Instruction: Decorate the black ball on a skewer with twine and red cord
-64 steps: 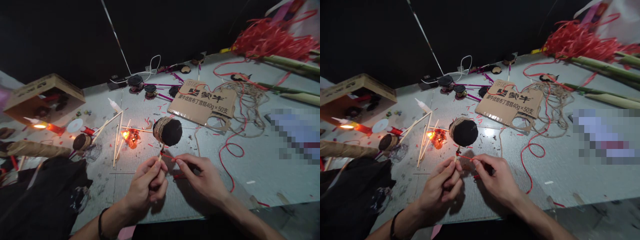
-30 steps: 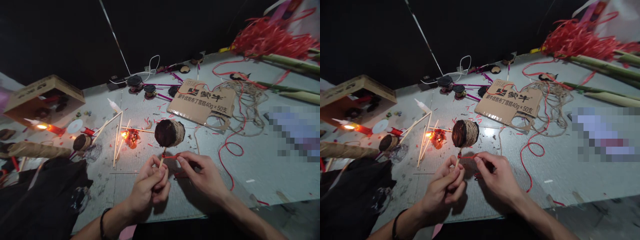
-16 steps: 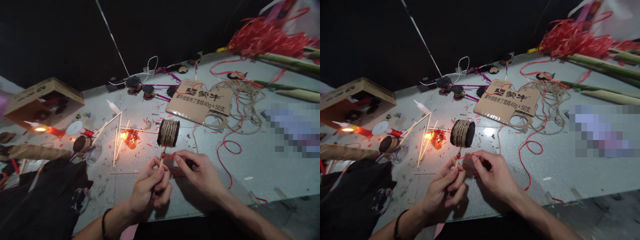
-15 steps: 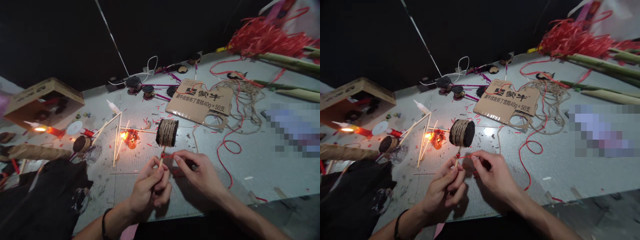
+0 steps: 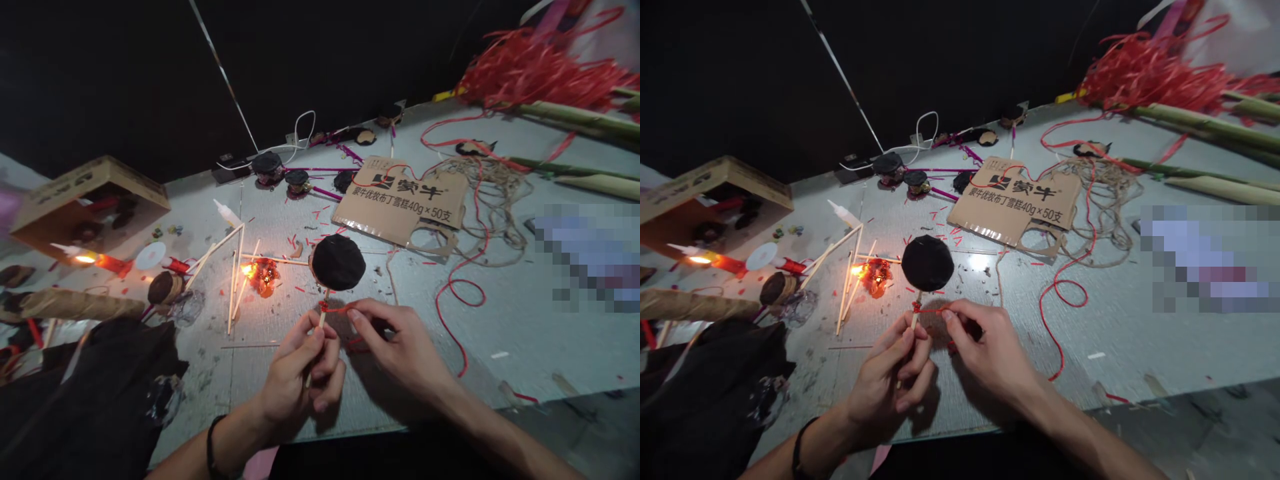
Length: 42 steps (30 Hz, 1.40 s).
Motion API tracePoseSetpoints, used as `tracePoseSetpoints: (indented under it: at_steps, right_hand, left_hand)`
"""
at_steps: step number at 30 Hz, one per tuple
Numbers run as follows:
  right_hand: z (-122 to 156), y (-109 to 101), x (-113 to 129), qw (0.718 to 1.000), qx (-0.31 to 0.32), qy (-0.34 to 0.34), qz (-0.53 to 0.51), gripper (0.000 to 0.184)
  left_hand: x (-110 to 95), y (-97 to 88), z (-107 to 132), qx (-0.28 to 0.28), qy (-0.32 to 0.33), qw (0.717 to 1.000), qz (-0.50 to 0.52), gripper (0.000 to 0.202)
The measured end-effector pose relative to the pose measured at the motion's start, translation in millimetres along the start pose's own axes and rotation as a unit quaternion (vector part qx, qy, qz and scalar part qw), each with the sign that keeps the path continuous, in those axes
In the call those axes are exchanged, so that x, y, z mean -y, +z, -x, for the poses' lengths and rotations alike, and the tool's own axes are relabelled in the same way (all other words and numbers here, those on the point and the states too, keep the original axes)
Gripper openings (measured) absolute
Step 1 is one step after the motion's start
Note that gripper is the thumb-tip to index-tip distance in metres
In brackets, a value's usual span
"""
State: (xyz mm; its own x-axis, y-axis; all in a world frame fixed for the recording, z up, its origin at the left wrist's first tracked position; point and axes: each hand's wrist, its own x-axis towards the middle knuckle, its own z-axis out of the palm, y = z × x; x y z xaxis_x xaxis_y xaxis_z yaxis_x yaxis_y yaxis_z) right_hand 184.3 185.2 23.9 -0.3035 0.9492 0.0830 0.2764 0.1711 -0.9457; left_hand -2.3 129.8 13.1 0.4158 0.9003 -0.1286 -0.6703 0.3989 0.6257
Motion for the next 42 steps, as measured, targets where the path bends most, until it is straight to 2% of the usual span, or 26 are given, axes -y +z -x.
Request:
tracePoseSetpoints:
  at_steps: [11, 18, 21, 27, 34, 42]
  right_hand:
    - [0.0, 1.8, -1.4, 1.000, 0.011, -0.003, -0.005, 0.027]
    - [0.2, 4.1, -1.7, 1.000, 0.017, -0.004, -0.017, 0.025]
    - [0.3, 4.1, -1.8, 1.000, 0.023, -0.007, -0.011, 0.025]
    - [0.8, 5.0, -1.1, 1.000, 0.022, -0.012, -0.017, 0.026]
    - [0.3, 5.3, 0.4, 0.998, 0.036, -0.010, -0.042, 0.027]
    - [2.1, 5.3, -2.8, 0.999, 0.026, -0.018, -0.040, 0.026]
  left_hand:
    - [7.8, -5.1, -2.9, -0.024, -0.005, 1.000, -0.013, 0.026]
    - [1.0, -7.1, -2.4, -0.066, -0.025, 0.997, -0.010, 0.028]
    - [-1.4, -7.9, -1.8, -0.056, -0.028, 0.998, -0.016, 0.032]
    - [-0.3, -10.5, -4.7, -0.036, -0.017, 0.999, -0.014, 0.020]
    - [5.2, -11.0, -5.3, -0.028, 0.002, 0.999, -0.020, 0.029]
    - [9.0, -12.4, -3.3, -0.030, 0.010, 0.999, -0.032, 0.028]
